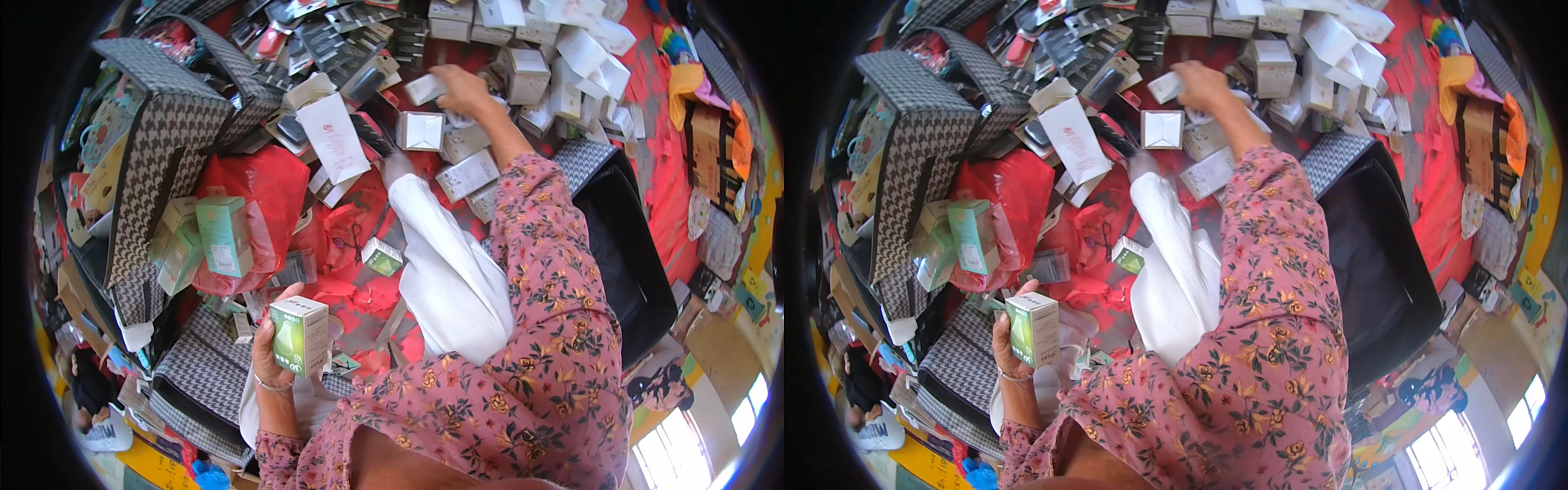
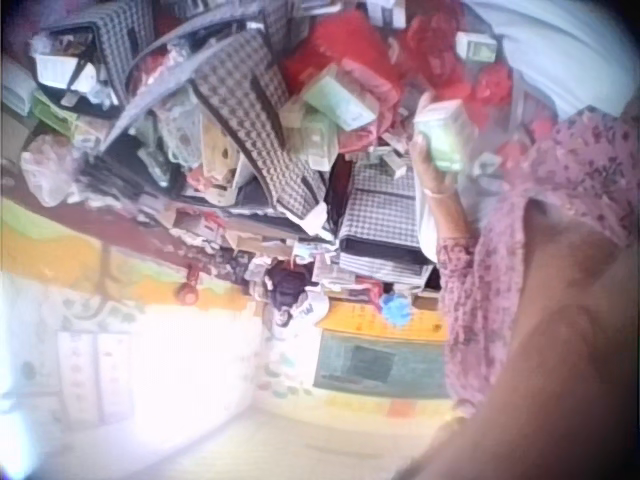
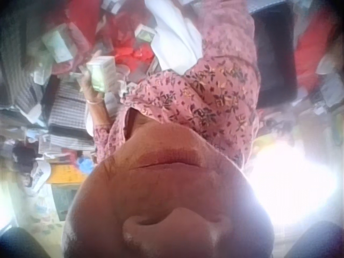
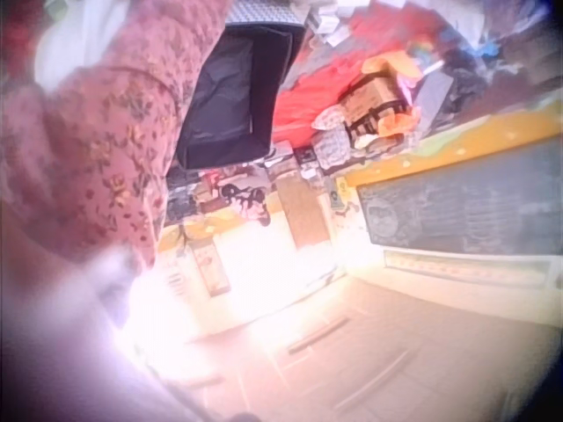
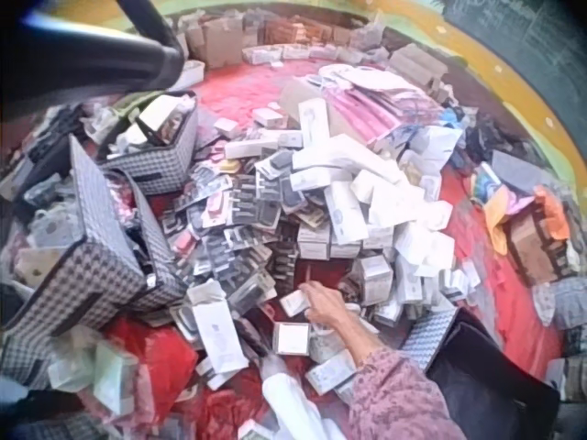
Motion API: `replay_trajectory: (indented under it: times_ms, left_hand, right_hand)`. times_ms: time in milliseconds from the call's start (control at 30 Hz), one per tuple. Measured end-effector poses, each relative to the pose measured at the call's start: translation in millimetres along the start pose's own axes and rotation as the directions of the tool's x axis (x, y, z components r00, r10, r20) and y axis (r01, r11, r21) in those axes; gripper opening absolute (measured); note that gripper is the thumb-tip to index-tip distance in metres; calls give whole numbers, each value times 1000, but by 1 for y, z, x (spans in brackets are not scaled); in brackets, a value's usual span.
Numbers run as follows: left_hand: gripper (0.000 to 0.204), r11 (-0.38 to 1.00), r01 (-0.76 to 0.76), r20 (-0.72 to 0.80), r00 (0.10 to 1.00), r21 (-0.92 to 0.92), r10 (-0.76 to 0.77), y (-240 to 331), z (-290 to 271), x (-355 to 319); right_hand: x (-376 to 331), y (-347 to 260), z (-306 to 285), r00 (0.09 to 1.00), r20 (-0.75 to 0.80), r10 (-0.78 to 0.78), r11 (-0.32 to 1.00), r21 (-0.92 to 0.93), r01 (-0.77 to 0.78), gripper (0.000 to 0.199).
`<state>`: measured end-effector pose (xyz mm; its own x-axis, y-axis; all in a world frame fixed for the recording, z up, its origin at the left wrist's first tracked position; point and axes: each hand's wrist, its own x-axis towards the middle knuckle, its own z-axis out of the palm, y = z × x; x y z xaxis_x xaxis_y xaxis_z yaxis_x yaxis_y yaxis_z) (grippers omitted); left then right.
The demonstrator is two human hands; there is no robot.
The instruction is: The person wipes small boxes with a cloth and places them into larger storage bins while sitting on a floor surrounded by various product containers and packaging materials.
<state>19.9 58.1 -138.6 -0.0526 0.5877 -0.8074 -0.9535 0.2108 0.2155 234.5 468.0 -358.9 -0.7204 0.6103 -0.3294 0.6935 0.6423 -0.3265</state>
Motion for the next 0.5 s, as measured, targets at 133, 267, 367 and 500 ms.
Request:
replay_trajectory:
  times_ms: [133,267,367,500]
  left_hand:
    - [72,999,33,43,999,3,-33,-3,0,-1]
    - [71,998,35,28,999,45,-36,0,-2,4]
    - [71,1000,-1,11,1000,-16,1,-3,0,-1]
    - [70,1000,15,61,998,-15,-14,-6,-3,-3]
  right_hand:
    - [7,-24,10,986,121,112,989,-109,-99,73]
    - [10,-20,2,993,4,116,981,-158,-114,58]
    - [-13,-32,-28,976,-54,212,974,-69,-215,57]
    - [-51,-94,-69,992,8,128,987,93,-128,61]
